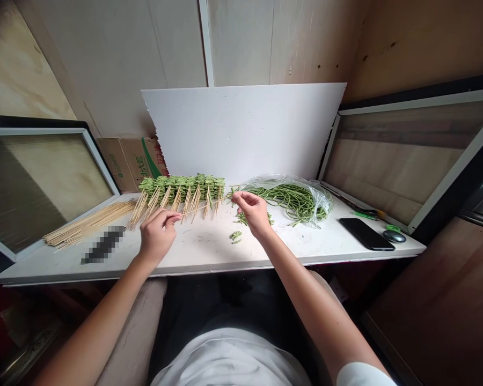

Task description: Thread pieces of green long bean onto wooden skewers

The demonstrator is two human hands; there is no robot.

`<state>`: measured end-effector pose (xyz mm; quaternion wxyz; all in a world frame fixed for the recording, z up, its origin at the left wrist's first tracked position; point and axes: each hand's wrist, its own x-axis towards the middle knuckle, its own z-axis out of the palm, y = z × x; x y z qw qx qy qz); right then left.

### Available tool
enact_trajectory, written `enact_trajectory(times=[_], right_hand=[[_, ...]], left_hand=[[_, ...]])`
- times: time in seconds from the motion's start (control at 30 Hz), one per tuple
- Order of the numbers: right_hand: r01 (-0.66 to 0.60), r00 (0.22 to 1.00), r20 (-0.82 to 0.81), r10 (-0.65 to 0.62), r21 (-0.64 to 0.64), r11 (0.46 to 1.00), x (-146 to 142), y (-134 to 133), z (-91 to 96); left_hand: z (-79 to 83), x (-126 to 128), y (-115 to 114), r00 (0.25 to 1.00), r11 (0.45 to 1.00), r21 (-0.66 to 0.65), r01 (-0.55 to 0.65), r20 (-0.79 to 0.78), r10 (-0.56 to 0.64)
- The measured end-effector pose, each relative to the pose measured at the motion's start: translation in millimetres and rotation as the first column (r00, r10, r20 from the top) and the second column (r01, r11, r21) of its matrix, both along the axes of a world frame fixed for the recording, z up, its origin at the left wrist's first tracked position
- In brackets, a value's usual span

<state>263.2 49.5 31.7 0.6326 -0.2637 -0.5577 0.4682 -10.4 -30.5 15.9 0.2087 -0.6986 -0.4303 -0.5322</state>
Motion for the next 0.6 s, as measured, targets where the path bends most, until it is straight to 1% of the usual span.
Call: enact_trajectory(times=[0.13, 0.23, 0.5, 0.6], right_hand=[[0.077, 0.997, -0.004, -0.077, 0.083, 0.994, -4.2, -5.4, 1.1], [0.105, 0.994, 0.015, -0.108, 0.121, 0.987, -4.2, -7.1, 2.0], [0.112, 0.990, 0.070, -0.122, 0.134, 0.985, -4.8, -5.7, -1.8], [0.116, 0.989, 0.076, -0.127, 0.139, 0.984, -5.6, -5.9, -2.2]], left_hand=[[-2.1, 2.3, 1.0, 1.000, 1.000, 0.004, 0.009, -0.021, -0.009], [-3.3, 4.8, 0.8, 1.000, 1.000, 0.007, 0.019, -0.025, -0.019], [-2.3, -0.2, 1.4, 1.000, 1.000, 0.004, 0.010, -0.018, -0.010], [-3.1, -2.8, 3.5, 0.999, 1.000, -0.012, 0.023, -0.021, -0.024]])
